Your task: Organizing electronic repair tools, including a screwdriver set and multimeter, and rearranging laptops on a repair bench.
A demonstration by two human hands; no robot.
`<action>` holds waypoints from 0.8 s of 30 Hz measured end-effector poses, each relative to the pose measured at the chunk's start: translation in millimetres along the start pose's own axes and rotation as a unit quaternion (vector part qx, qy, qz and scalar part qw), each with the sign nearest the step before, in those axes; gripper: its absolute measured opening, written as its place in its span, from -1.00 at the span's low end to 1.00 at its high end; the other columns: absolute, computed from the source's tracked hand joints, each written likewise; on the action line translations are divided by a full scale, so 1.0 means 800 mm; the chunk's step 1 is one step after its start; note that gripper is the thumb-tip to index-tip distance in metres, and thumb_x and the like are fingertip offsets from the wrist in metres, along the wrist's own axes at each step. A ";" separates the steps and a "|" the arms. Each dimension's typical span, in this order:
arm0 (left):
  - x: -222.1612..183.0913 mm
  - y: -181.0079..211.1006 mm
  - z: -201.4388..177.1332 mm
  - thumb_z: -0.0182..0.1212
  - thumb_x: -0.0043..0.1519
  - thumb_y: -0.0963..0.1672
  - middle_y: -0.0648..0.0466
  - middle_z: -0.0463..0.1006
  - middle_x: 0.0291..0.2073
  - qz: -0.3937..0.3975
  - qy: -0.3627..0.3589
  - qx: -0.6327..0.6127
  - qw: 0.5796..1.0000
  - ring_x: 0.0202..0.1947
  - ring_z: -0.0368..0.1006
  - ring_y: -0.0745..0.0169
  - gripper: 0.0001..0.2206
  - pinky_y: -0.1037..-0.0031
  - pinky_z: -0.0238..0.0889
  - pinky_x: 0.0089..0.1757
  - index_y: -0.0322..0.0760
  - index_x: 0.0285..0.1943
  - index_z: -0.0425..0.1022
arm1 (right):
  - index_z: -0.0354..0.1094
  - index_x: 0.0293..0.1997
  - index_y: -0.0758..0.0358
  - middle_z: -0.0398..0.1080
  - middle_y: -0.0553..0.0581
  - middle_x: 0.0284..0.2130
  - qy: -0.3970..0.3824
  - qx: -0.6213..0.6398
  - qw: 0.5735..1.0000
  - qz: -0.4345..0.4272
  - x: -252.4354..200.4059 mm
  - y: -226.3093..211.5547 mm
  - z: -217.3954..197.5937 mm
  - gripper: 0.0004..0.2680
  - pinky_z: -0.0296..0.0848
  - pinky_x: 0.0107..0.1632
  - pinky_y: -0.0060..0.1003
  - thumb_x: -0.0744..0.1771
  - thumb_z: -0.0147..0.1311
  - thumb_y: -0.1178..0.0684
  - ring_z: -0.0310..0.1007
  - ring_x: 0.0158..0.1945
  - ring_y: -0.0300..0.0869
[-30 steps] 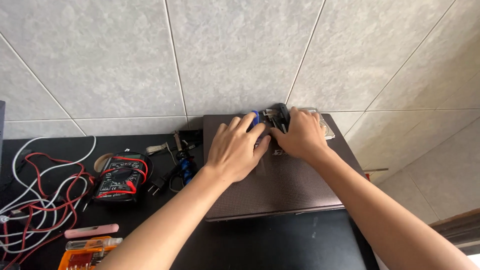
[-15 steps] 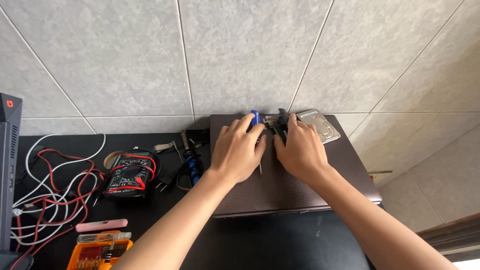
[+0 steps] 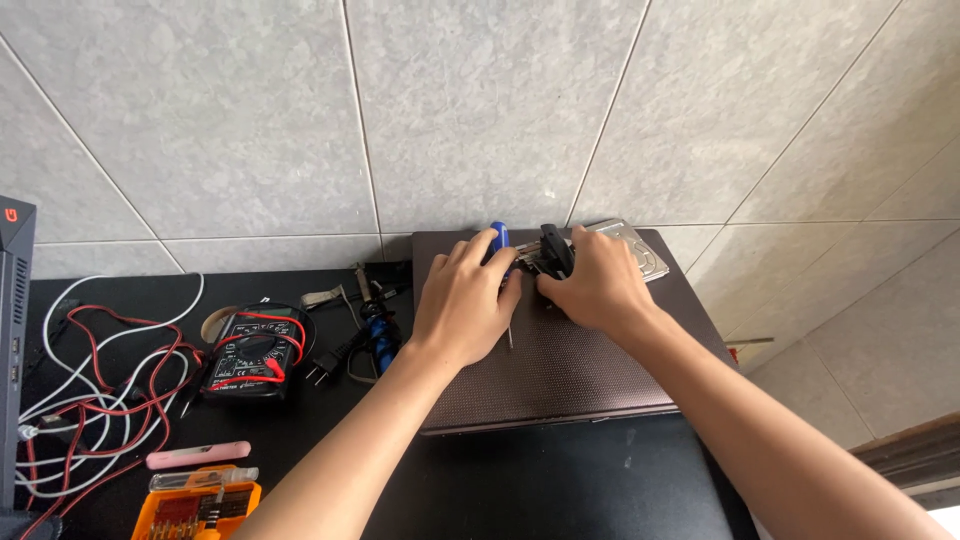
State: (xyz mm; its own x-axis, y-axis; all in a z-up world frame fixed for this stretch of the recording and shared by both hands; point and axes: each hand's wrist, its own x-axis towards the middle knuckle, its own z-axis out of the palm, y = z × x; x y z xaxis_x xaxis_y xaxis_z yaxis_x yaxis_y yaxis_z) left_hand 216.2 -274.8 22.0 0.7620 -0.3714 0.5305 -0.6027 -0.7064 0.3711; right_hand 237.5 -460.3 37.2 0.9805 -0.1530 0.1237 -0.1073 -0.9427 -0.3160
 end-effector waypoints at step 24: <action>-0.004 -0.022 0.039 0.05 0.30 -0.09 -0.21 0.51 0.09 0.022 0.058 0.010 0.998 0.02 0.50 -0.22 -0.71 0.12 0.35 -0.10 -0.27 0.09 0.58 | 0.55 0.00 0.36 0.56 0.40 -0.34 0.034 -0.016 0.999 0.000 0.030 0.089 -0.025 -0.53 0.53 -0.13 0.08 0.19 0.36 -0.27 0.56 -0.08 0.31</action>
State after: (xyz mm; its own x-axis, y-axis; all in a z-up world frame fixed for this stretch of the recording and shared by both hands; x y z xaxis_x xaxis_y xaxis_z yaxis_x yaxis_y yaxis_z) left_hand 231.8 -280.0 -10.1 0.7014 -0.3312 0.6311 -0.6292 -0.7037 0.3300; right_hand 250.4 -537.2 36.1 0.9671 -0.1713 0.1880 -0.1131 -0.9518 -0.2850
